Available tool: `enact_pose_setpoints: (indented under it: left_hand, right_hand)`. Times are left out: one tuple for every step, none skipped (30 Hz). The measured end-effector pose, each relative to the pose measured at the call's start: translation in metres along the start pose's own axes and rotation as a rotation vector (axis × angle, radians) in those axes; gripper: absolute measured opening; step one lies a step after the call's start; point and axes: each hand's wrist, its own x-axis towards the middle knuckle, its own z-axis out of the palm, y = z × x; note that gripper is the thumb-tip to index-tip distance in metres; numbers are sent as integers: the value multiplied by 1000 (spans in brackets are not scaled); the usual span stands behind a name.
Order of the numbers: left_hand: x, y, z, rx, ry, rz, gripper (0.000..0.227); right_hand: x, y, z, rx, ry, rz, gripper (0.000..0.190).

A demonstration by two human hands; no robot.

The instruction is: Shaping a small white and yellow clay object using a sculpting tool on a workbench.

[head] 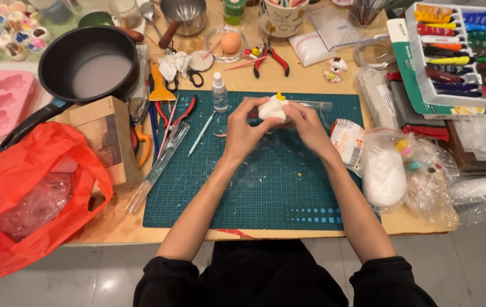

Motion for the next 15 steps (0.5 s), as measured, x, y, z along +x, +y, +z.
enact_pose_setpoints:
  left_hand:
    - [-3, -2, 0, 0, -3, -7, 52]
    - [-1, -4, 1, -11, -2, 18, 52]
    - [0, -7, 1, -22, -1, 43, 52]
    - [1, -5, 1, -24, -3, 34, 52]
    - [2, -3, 1, -30, 1, 38, 51]
    - [2, -1, 0, -35, 4, 39, 51]
    - [-4, -4, 1, -36, 3, 26, 51]
    - [-2, -7, 1, -7, 11, 75, 52]
    - [0, -9, 1, 22, 19, 124, 52]
    - [-2, -6, 0, 21, 18, 109, 52]
    - [-5, -2, -1, 32, 16, 87, 53]
    - [-2, 1, -2, 43, 16, 76, 54]
    - [-1, 1, -1, 41, 17, 72, 54]
    - [-2, 1, -1, 59, 17, 139, 55]
    - [-3, 1, -1, 77, 16, 207, 56]
  right_hand:
    - [-4, -2, 4, 3, 1, 7, 40]
    - [-3, -7, 5, 33, 30, 21, 42]
    - [-2, -12, 7, 62, 58, 35, 43]
    - [-2, -13, 7, 63, 59, 45, 43]
    - [-1, -14, 8, 32, 68, 28, 43]
    - [-2, -15, 9, 2, 77, 14, 44]
    - [-7, -11, 11, 5, 76, 27, 44]
    - [-4, -10, 11, -3, 79, 18, 44]
    - [-2, -10, 11, -10, 82, 10, 44]
    - [-4, -6, 12, -7, 81, 24, 44]
    - [-6, -2, 12, 9, 108, 40, 44]
    - [-4, 0, 11, 22, 135, 45, 44]
    - [-2, 0, 11, 22, 134, 49, 44]
    - [-4, 1, 11, 29, 158, 49, 44]
    - [-5, 2, 11, 36, 181, 48, 43]
